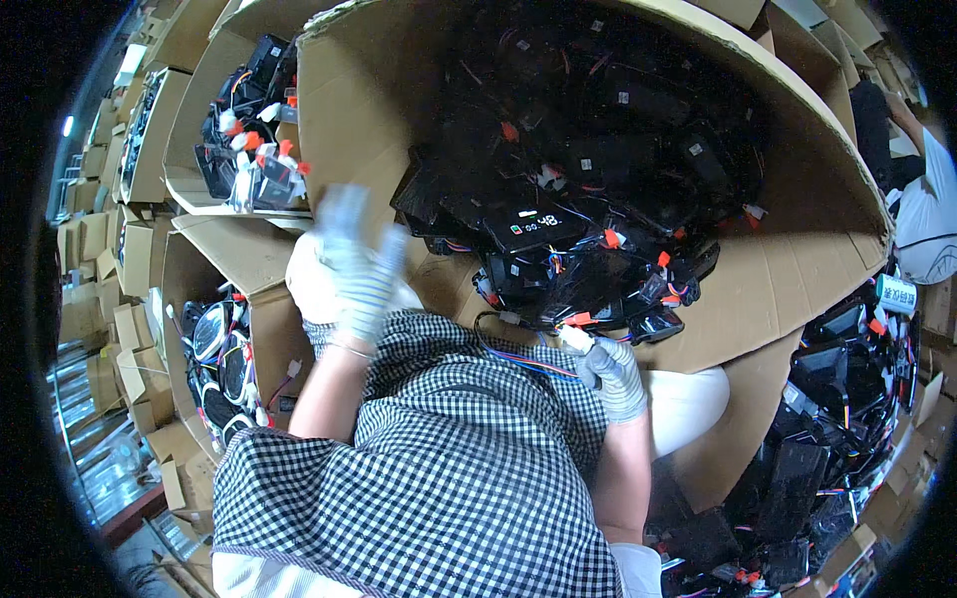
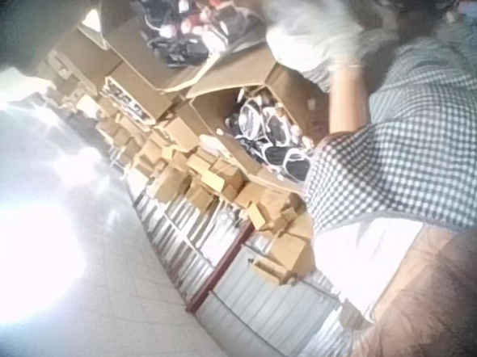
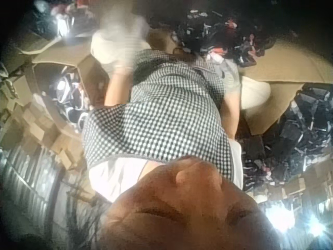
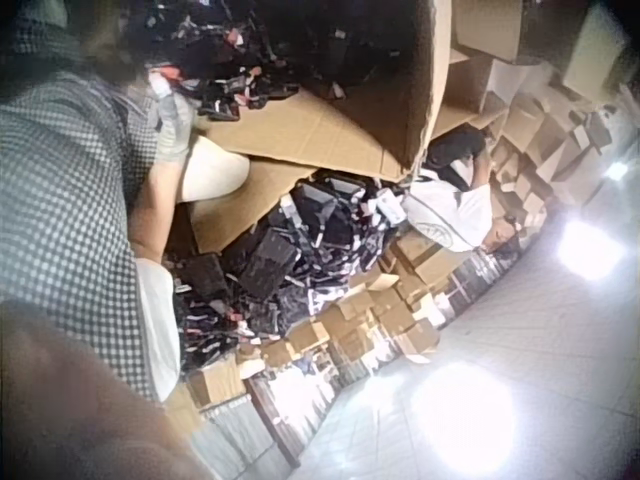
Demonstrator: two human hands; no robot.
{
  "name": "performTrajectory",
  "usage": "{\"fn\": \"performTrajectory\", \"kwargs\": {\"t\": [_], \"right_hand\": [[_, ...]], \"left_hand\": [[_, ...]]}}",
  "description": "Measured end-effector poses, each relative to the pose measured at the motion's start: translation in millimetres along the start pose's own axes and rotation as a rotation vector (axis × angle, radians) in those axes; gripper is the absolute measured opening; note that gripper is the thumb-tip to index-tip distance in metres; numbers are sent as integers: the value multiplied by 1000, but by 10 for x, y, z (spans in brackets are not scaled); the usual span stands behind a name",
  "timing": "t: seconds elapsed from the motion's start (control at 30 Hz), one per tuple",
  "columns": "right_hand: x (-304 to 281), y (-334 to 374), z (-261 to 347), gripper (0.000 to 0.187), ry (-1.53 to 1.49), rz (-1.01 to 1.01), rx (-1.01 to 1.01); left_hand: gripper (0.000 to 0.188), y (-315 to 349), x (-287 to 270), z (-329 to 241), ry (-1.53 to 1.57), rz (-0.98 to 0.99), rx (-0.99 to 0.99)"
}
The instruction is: The person sorts and organizes electronic wiring harnesses and electronic connectors by hand, placing them into cardboard boxes.
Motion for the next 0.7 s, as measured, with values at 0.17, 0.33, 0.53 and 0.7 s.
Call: {"fn": "performTrajectory", "kwargs": {"t": [0.17, 0.33, 0.53, 0.7], "right_hand": [[123, -10, -38, 62, 66, 92, 68], [312, -14, -73, 60, 100, 161, 114], [-5, -101, -620, 26, 125, -124, 259], [-149, -191, -800, 21, 294, 47, 407]], "left_hand": [[56, 1344, 2278, 232, 1148, 628, -1557], [34, 1147, 2657, 429, 1271, 433, -1578], [34, 403, 1071, 243, 1266, 100, -691], [47, -43, -935, 153, 1846, -247, -406]]}}
Point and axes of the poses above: each hand's wrist, its own y-axis away from the middle knuckle, its own x-axis out of the palm, z = x × y, the point moved 10 cm from there along -y, towards the middle knuckle, and after that the axes turned 9 degrees about y, right-handed, at the moved point
